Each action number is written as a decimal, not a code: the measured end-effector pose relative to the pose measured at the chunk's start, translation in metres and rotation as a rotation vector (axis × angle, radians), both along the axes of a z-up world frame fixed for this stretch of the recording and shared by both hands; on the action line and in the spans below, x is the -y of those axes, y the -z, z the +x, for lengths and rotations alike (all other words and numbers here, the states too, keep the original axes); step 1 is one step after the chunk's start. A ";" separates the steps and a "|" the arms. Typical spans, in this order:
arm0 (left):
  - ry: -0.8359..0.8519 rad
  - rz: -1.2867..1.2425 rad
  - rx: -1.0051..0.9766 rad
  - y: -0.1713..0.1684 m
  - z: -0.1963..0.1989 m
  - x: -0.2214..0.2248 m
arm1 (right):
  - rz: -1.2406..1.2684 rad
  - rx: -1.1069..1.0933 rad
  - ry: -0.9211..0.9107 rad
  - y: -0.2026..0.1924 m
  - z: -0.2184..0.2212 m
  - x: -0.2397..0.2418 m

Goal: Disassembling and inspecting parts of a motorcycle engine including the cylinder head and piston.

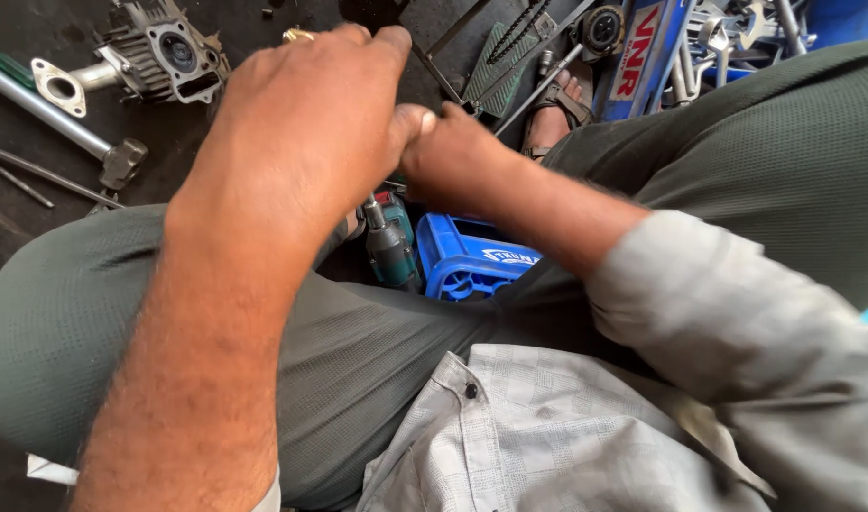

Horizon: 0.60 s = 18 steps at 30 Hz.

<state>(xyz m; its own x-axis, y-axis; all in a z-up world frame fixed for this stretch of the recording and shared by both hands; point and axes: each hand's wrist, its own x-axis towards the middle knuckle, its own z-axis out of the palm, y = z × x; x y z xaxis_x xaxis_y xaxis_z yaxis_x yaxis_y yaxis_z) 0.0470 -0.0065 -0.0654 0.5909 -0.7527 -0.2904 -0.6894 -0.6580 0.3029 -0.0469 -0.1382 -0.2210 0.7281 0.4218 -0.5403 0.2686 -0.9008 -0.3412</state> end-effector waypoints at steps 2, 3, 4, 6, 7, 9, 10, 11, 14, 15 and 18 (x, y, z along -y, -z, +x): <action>0.020 0.038 -0.028 -0.007 -0.002 0.001 | -0.062 0.000 -0.098 -0.022 -0.014 0.000; 0.036 0.024 -0.038 -0.011 -0.004 0.001 | -0.033 0.216 -0.194 -0.031 -0.022 0.002; 0.052 0.011 -0.050 -0.015 -0.007 0.001 | -0.004 0.431 -0.287 -0.040 -0.030 0.004; 0.065 -0.025 -0.052 -0.017 -0.012 -0.003 | 0.045 0.289 -0.283 -0.069 -0.030 0.023; 0.075 -0.062 -0.053 -0.018 -0.015 -0.004 | 0.093 0.148 -0.279 -0.083 -0.030 0.033; 0.077 -0.050 -0.075 -0.017 -0.014 -0.007 | -0.080 -0.027 -0.272 -0.110 -0.006 0.060; 0.075 -0.037 -0.095 -0.017 -0.014 -0.008 | -0.254 -0.198 -0.263 -0.123 0.007 0.074; 0.073 -0.033 -0.100 -0.016 -0.011 -0.007 | -0.249 -0.202 -0.266 -0.124 0.008 0.089; 0.047 0.030 -0.152 -0.017 -0.001 -0.004 | -0.444 0.039 -0.190 -0.140 0.026 0.124; 0.032 0.044 -0.165 -0.017 0.003 -0.003 | -0.478 -0.067 -0.013 -0.153 0.038 0.130; 0.025 0.079 -0.181 -0.016 0.008 0.001 | -0.258 0.038 0.269 -0.130 0.024 0.187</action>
<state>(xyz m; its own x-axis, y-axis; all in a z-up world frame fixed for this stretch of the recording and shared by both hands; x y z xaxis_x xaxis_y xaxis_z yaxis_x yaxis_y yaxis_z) 0.0547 -0.0078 -0.0492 0.5052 -0.7371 -0.4488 -0.6444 -0.6681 0.3720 -0.0233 -0.3249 -0.0907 0.8162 0.0657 -0.5740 0.0186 -0.9960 -0.0876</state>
